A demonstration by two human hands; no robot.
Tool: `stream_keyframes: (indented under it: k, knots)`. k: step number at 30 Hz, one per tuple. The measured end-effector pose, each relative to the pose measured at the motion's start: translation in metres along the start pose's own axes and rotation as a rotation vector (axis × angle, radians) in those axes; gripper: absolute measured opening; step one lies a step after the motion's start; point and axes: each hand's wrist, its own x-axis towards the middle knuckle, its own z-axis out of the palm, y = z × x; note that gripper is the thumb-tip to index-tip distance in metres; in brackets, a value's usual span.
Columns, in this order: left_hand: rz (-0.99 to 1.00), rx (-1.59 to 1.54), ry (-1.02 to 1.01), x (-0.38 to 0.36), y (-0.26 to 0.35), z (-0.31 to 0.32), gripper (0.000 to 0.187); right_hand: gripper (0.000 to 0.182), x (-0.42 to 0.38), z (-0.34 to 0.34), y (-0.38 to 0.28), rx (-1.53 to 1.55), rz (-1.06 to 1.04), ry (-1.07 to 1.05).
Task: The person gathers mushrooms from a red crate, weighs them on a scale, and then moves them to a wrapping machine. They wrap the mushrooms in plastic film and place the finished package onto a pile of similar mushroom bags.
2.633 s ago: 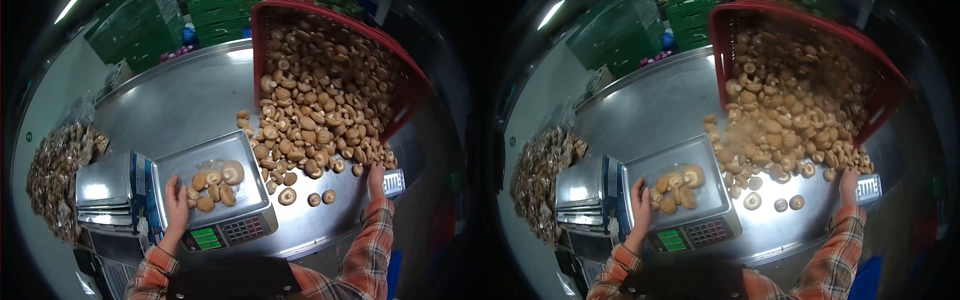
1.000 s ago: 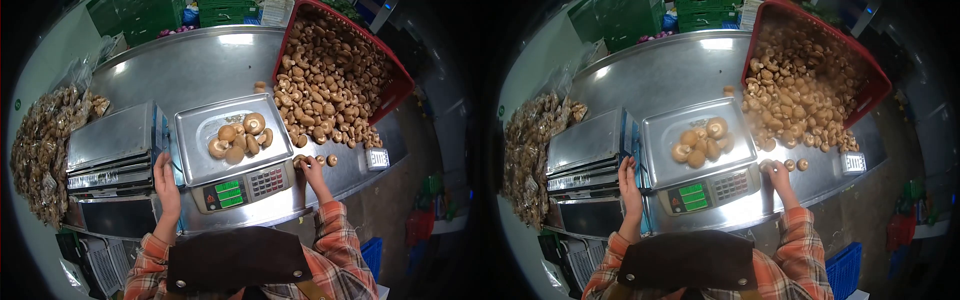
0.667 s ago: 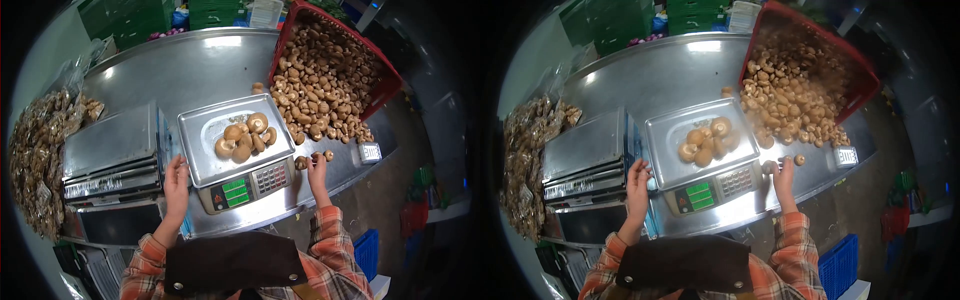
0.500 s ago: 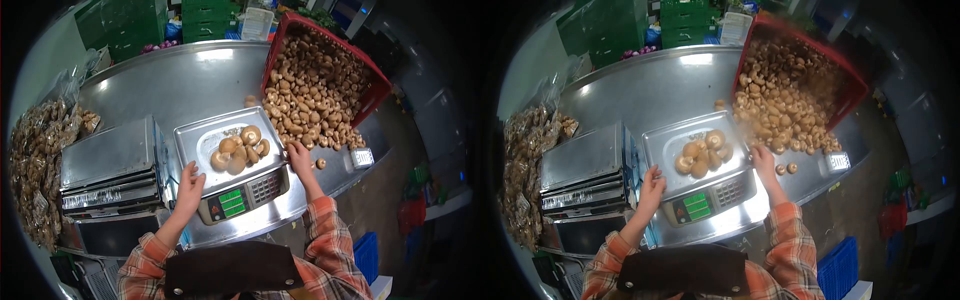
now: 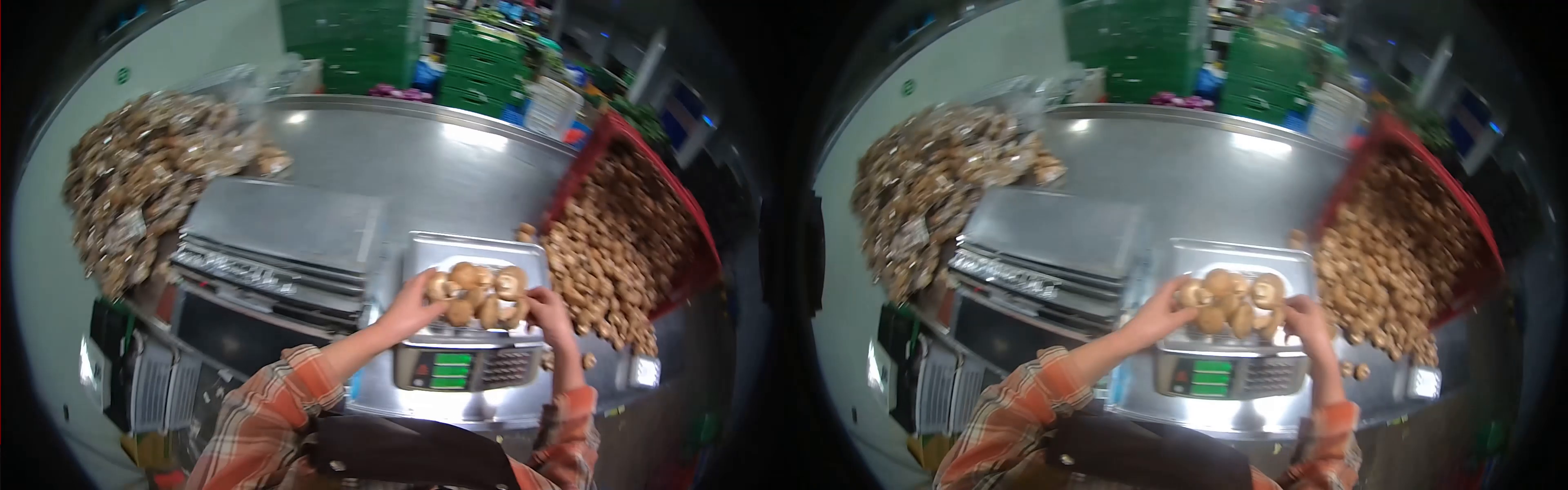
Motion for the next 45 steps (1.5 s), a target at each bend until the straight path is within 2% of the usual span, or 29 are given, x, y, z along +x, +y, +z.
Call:
stream_keyframes:
  k: [2,5,8,9,10,13,14,17,20,22,24,26,28,30,35,37,39,40,41,42,44,45]
  knots:
    - [-0.003,-0.003,0.033,-0.014,0.036,-0.046,0.074,0.013,-0.007,0.028,-0.042,0.158,-0.066,-0.051]
    - [-0.024,-0.028,0.072,-0.026,0.04,-0.133,0.077,0.014,-0.005,0.1,-0.1,0.179,-0.137,-0.114]
    - [0.04,-0.117,0.109,-0.03,0.002,-0.239,0.078,0.019,0.015,0.2,-0.14,0.135,-0.172,-0.162]
    - [-0.053,-0.05,0.117,-0.037,0.012,-0.274,0.078,0.021,0.022,0.237,-0.148,0.188,-0.159,-0.194]
    - [0.003,-0.1,0.136,-0.037,-0.007,-0.308,0.077,0.022,0.03,0.275,-0.157,0.197,-0.146,-0.189]
    - [-0.015,0.062,0.155,-0.042,-0.029,-0.389,0.073,0.021,0.058,0.366,-0.163,0.013,-0.216,-0.225]
    - [-0.049,0.113,0.142,-0.045,-0.035,-0.406,0.073,0.021,0.057,0.387,-0.169,-0.05,-0.176,-0.202]
    - [0.025,0.221,0.113,-0.05,-0.057,-0.437,0.072,0.021,0.046,0.412,-0.175,-0.082,-0.172,-0.104]
    - [0.15,0.488,0.365,-0.076,-0.066,-0.449,0.058,0.022,0.02,0.396,-0.169,-0.001,-0.148,-0.021]
    - [0.13,0.758,0.472,-0.108,-0.069,-0.468,0.035,0.019,-0.005,0.378,-0.138,-0.257,-0.347,0.204]
    - [0.143,1.035,0.451,-0.14,-0.076,-0.48,0.024,0.018,-0.033,0.367,-0.114,-0.678,-0.556,0.437]
    - [0.135,1.162,0.492,-0.158,-0.075,-0.473,0.025,0.018,-0.05,0.373,-0.102,-0.868,-0.64,0.541]
    - [0.157,1.232,0.538,-0.159,-0.068,-0.467,0.026,0.018,-0.055,0.389,-0.105,-0.931,-0.716,0.654]
    - [0.183,1.234,0.566,-0.159,-0.06,-0.457,0.027,0.019,-0.056,0.408,-0.11,-0.86,-0.731,0.632]
    - [0.237,0.936,0.496,-0.144,-0.093,-0.451,0.017,0.018,-0.046,0.44,-0.119,-0.648,-0.626,0.461]
    - [0.138,0.677,0.502,-0.143,-0.102,-0.459,0.018,0.017,-0.035,0.433,-0.11,-0.528,-0.608,0.392]
    - [0.071,0.426,0.514,-0.144,-0.091,-0.462,0.024,0.017,-0.056,0.419,-0.128,-0.309,-0.34,0.186]
    - [-0.061,0.197,0.404,-0.147,-0.098,-0.469,0.026,0.019,-0.067,0.412,-0.139,-0.166,-0.167,0.062]
    - [-0.139,-0.094,0.381,-0.15,-0.083,-0.469,0.023,0.019,-0.072,0.411,-0.132,-0.007,-0.244,0.06]
    - [-0.217,-0.383,0.35,-0.156,-0.062,-0.471,0.021,0.015,-0.078,0.403,-0.133,0.228,-0.242,-0.057]
    - [-0.064,-0.603,0.347,-0.158,-0.028,-0.478,0.021,0.014,-0.094,0.391,-0.167,0.585,-0.28,-0.084]
    - [0.014,-0.713,0.342,-0.158,-0.009,-0.482,0.022,0.015,-0.099,0.382,-0.192,0.667,-0.393,-0.116]
